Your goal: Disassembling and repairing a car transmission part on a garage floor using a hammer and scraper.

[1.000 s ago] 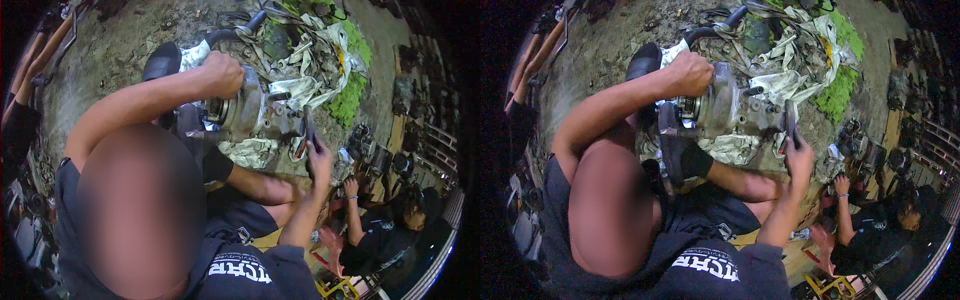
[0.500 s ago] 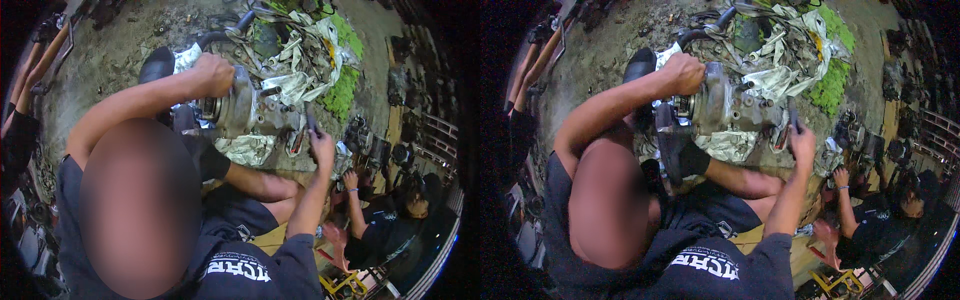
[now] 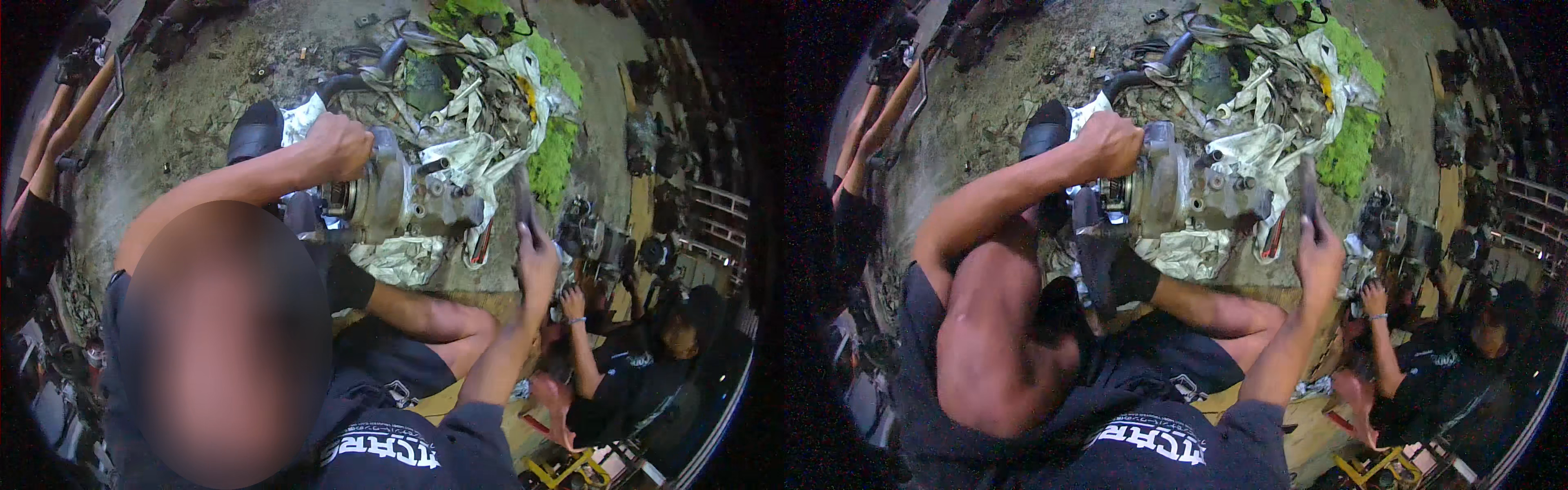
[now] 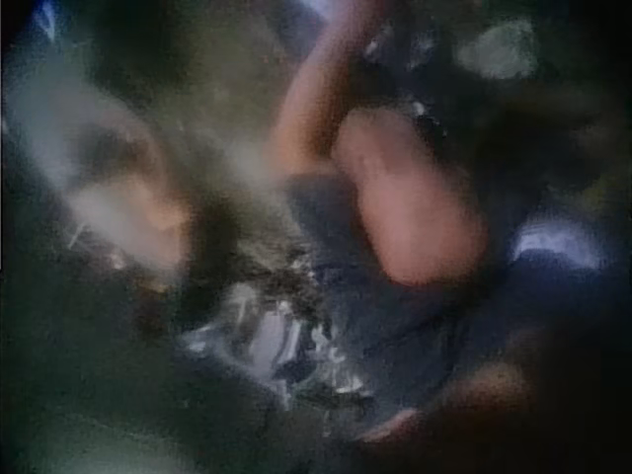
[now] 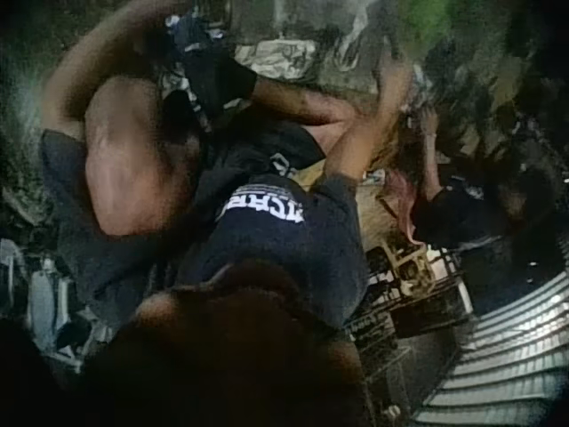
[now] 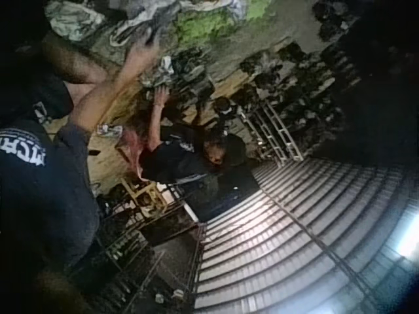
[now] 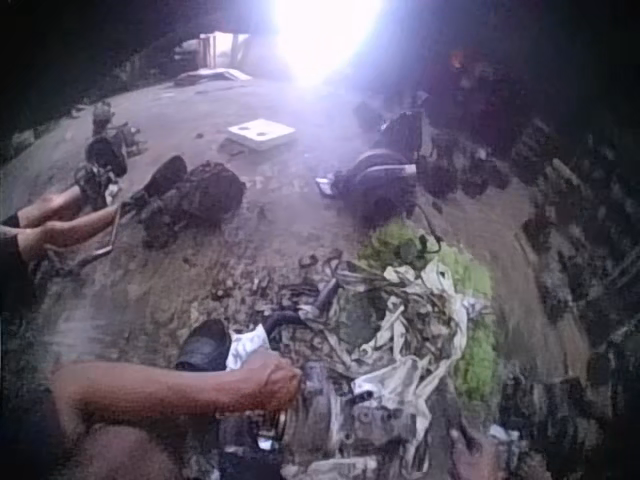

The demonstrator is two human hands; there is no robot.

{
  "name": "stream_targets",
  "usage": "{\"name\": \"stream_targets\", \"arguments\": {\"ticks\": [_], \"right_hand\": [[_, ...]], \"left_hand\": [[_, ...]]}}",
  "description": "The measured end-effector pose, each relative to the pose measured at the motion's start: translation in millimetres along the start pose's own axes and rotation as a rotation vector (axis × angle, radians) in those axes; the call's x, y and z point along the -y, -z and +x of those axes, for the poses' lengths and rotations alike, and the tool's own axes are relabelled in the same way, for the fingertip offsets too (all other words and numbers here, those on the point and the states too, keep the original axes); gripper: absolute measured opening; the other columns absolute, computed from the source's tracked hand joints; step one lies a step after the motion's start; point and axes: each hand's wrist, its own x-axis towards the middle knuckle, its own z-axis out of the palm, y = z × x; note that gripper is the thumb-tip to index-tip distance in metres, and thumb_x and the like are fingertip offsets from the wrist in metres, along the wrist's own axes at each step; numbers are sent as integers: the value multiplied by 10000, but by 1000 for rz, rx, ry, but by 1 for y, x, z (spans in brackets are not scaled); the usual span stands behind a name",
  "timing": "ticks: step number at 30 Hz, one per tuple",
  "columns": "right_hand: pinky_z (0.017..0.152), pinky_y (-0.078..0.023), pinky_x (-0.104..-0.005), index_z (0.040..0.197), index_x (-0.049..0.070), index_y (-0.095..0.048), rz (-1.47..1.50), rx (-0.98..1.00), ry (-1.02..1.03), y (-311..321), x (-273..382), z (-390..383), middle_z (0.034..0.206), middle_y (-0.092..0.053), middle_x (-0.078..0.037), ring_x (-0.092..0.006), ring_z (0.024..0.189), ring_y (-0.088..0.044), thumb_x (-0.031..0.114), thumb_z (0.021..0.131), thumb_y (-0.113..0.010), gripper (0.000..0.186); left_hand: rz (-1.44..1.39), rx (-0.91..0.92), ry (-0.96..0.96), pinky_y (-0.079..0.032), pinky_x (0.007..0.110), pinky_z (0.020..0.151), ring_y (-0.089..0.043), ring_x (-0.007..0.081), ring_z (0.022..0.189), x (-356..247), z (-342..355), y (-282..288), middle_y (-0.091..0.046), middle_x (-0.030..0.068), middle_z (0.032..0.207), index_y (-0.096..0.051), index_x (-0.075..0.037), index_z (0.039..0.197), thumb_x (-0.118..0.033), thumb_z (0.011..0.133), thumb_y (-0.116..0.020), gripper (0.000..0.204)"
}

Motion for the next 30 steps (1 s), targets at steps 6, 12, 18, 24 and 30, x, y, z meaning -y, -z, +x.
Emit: {"name": "stream_targets", "arguments": {"ticks": [6, 12, 18, 24, 30], "right_hand": [[740, -500, -393, 1246, 181, -582, -52, -45, -91, -58, -43, -29, 918, -621, -283, -409, 831, -632, 294, 878, -600, 385], [648, -498, -368, 1195, 66, -605, -33, -241, 177, -22, -44, 5, 831, -677, -182, -305, 700, -657, 301, 877, -624, 396], [449, -404, -248, 1162, 41, -494, 491, 37, -464, -1, -25, -71, 655, -550, -25, -90, 496, -502, 308, 932, -583, 363], [397, -350, -229, 941, 44, -511, 631, 174, -577, -18, -45, -116, 599, -501, -7, -77, 450, -451, 335, 964, -523, 293], [428, -374, -315, 755, 17, -515, 289, 179, -360, -56, -50, -77, 584, -494, -39, -123, 448, -437, 384, 978, -462, 432]], "left_hand": [[-61, -69, -49, -533, 451, 601, -669, 363, 665, -8, 8, 10, -661, 217, 715, -679, -24, 669, -199, 650, -597, 194], [-32, 76, 34, -525, 456, 658, -664, 366, 717, -7, 7, 7, -672, 205, 779, -684, -8, 814, -185, 663, -606, 245], [56, -130, -9, -465, 466, 863, -552, 363, 1071, -12, -4, 13, -503, 226, 1258, -442, -81, 1312, -177, 626, -657, 725], [-217, -192, -260, -354, 518, 1023, -412, 410, 1238, -19, -4, 9, -405, 206, 1377, -354, -195, 1417, -207, 556, -675, 919], [-326, -69, -444, -356, 521, 1023, -418, 375, 1255, -32, 12, 4, -460, 167, 1346, -410, -136, 1381, -378, 661, -694, 811]]}}
